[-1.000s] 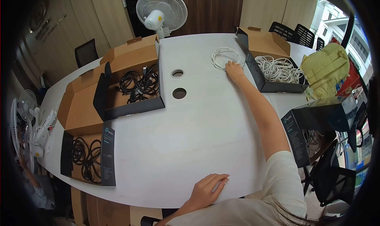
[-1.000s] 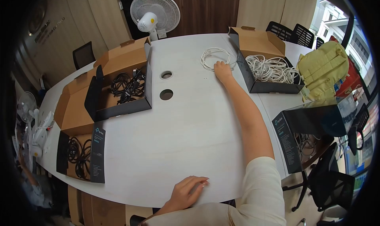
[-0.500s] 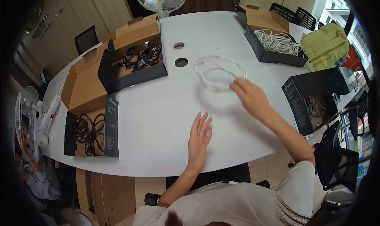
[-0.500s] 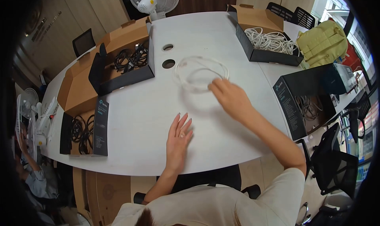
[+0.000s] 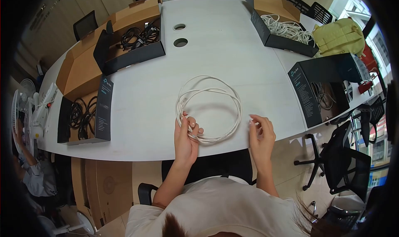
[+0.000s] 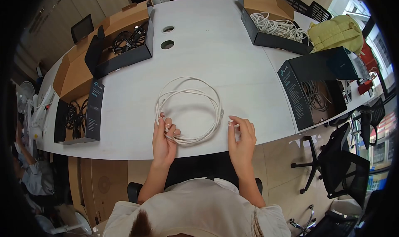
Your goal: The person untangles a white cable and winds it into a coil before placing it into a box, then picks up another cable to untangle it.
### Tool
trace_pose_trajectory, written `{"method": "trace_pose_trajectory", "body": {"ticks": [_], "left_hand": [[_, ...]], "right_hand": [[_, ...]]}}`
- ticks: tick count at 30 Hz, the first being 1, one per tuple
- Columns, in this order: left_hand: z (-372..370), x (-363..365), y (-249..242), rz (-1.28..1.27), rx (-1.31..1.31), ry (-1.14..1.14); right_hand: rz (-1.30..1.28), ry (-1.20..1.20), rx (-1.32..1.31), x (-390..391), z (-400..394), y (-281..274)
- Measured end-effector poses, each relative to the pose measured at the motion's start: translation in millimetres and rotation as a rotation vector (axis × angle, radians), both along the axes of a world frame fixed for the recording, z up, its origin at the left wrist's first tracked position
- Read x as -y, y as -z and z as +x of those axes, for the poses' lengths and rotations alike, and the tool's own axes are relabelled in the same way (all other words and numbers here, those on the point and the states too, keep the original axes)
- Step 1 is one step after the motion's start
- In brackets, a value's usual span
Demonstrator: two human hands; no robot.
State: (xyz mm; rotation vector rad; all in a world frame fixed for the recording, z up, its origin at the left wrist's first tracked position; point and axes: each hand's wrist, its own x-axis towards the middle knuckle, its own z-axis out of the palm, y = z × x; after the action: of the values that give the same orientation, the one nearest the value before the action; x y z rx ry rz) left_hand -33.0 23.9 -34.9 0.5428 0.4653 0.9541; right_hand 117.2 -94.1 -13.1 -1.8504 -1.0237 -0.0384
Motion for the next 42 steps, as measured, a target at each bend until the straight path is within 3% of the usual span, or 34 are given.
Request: {"method": "trace_pose_trajectory", "body": {"ticks": [6,9,13,16,29,38,42], "left_hand": [[1,5,-1,0.041,0.142,0.058],[1,8,-4,0.037,0.167,0.075],[1,7,-10,0.121,0.121,0.027],[2,7,-13,0.185,0.104,0.006],[-9,-5,-14,0.129,0.016,0.051],[-11,-3,0,0.205,0.274,0.483],[-11,-6,-10,0.231,0.267,0.381]], "right_hand": [[-0.164,-0.121,0.132,-13,3,14],[-0.073,-0.108,-0.281,-25,-1,13],[0.214,-0.313,-0.976,-28,-3,3],[0.217,-0.226,-1.056,-29,-2,-6],[0.124,-0.183,-0.650,-11,32,-6],[0.175,-0.098,-0.687,-29,34,-13],[0.147,-0.112,-0.614,-29,39,-17]]}}
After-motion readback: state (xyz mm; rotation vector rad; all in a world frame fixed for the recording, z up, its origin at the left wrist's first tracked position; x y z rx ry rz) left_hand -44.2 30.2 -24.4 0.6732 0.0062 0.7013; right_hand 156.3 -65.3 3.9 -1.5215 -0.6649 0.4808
